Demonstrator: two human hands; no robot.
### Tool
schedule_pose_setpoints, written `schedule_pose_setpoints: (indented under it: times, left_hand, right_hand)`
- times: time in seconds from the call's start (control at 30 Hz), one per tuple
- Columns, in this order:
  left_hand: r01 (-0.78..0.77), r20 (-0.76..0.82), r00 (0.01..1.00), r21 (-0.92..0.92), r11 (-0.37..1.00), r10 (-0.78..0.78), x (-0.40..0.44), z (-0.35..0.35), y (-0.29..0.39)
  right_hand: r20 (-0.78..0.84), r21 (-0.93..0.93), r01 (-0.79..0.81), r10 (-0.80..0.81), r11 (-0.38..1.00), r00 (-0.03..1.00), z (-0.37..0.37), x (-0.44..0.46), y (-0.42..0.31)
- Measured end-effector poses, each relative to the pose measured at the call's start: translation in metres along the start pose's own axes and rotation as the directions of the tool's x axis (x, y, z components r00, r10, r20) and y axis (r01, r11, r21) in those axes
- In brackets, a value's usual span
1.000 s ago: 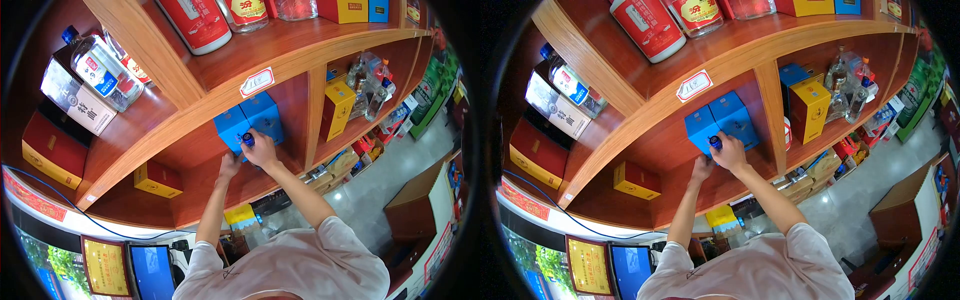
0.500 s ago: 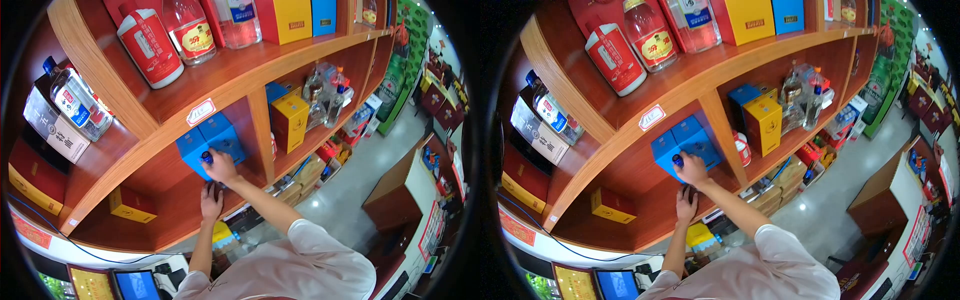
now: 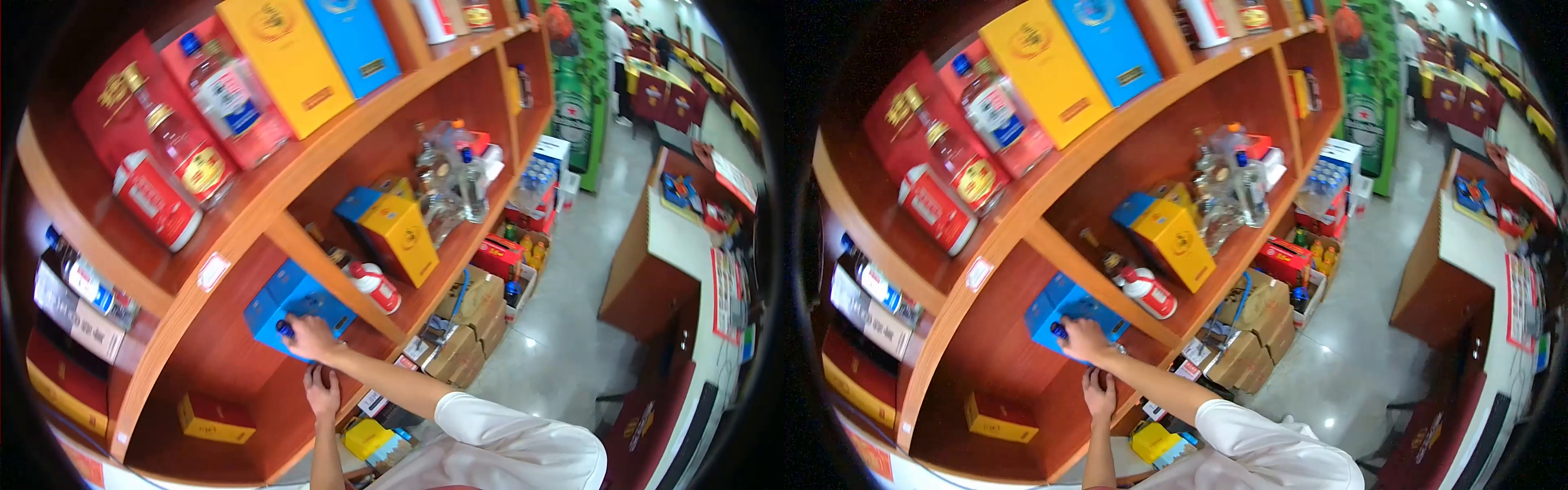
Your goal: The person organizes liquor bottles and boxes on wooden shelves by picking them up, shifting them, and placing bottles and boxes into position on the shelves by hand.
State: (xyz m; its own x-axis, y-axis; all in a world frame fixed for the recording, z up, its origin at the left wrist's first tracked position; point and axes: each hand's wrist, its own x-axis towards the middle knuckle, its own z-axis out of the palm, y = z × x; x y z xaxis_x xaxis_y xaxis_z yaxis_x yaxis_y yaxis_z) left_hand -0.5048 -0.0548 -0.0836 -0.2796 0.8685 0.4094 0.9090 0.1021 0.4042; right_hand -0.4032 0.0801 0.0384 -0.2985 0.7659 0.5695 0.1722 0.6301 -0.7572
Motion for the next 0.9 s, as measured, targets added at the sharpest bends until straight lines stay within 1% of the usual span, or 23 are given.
schedule_pose_setpoints:
  times: [0.03, 0.07, 0.17, 0.23, 0.33, 0.47, 0.5, 0.6, 0.7, 0.77, 0.8, 0.87, 0.9]
  left_hand:
    - [-0.004, 0.002, 1.000, 0.011, 1.000, 0.004, 0.001, 0.002, -0.003]
    - [-0.010, 0.008, 1.000, -0.023, 1.000, 0.011, 0.001, 0.000, 0.001]
    - [-0.006, 0.001, 1.000, -0.026, 1.000, 0.006, 0.001, -0.002, 0.001]
    - [0.025, -0.003, 1.000, -0.053, 0.998, -0.025, 0.001, -0.001, 0.003]
    - [0.015, -0.016, 1.000, -0.053, 0.999, -0.016, 0.003, 0.001, -0.002]
    - [0.009, -0.030, 0.999, -0.071, 0.997, -0.011, 0.005, 0.000, -0.001]
    - [0.029, -0.027, 0.999, -0.080, 0.996, -0.031, 0.005, -0.002, 0.004]
    - [0.026, -0.039, 0.999, -0.073, 0.997, -0.029, 0.003, -0.001, 0.002]
    - [0.034, -0.056, 0.998, -0.089, 0.995, -0.039, 0.004, 0.000, 0.002]
    - [0.034, -0.047, 0.998, -0.075, 0.997, -0.038, 0.004, -0.001, 0.004]
    - [0.041, -0.050, 0.998, -0.060, 0.997, -0.044, 0.005, -0.004, 0.007]
    - [0.037, -0.021, 0.999, -0.064, 0.997, -0.039, 0.007, -0.014, 0.017]
    - [0.052, -0.017, 0.998, -0.048, 0.997, -0.053, 0.006, -0.015, 0.018]
  right_hand:
    - [-0.047, -0.025, 0.043, -0.044, 0.999, 0.998, 0.006, 0.000, 0.005]
    - [-0.050, -0.034, 0.041, -0.043, 0.999, 0.998, 0.005, 0.000, 0.005]
    - [-0.081, -0.055, 0.003, -0.008, 0.998, 0.997, 0.006, -0.004, 0.000]
    - [-0.080, -0.057, -0.017, 0.012, 0.998, 0.997, 0.005, -0.006, -0.001]
    - [-0.038, -0.049, -0.015, 0.014, 0.999, 0.999, 0.003, -0.004, -0.002]
    - [-0.022, -0.054, -0.047, 0.046, 0.997, 0.999, 0.001, -0.004, -0.002]
    - [-0.058, -0.053, -0.015, 0.012, 0.998, 0.998, 0.007, -0.003, 0.002]
    - [-0.054, -0.082, -0.015, 0.010, 0.997, 0.998, 0.005, -0.003, 0.001]
    - [-0.044, -0.005, 0.000, 0.000, 1.000, 0.999, 0.007, 0.001, 0.004]
    - [-0.045, -0.083, -0.022, 0.018, 0.996, 0.999, 0.004, 0.000, 0.001]
    - [-0.004, -0.063, -0.036, 0.036, 0.997, 0.999, 0.004, 0.001, 0.002]
    - [-0.008, -0.098, -0.007, 0.006, 0.995, 1.000, 0.001, 0.001, -0.002]
    - [-0.033, -0.020, 0.011, -0.012, 1.000, 0.999, 0.004, 0.001, 0.000]
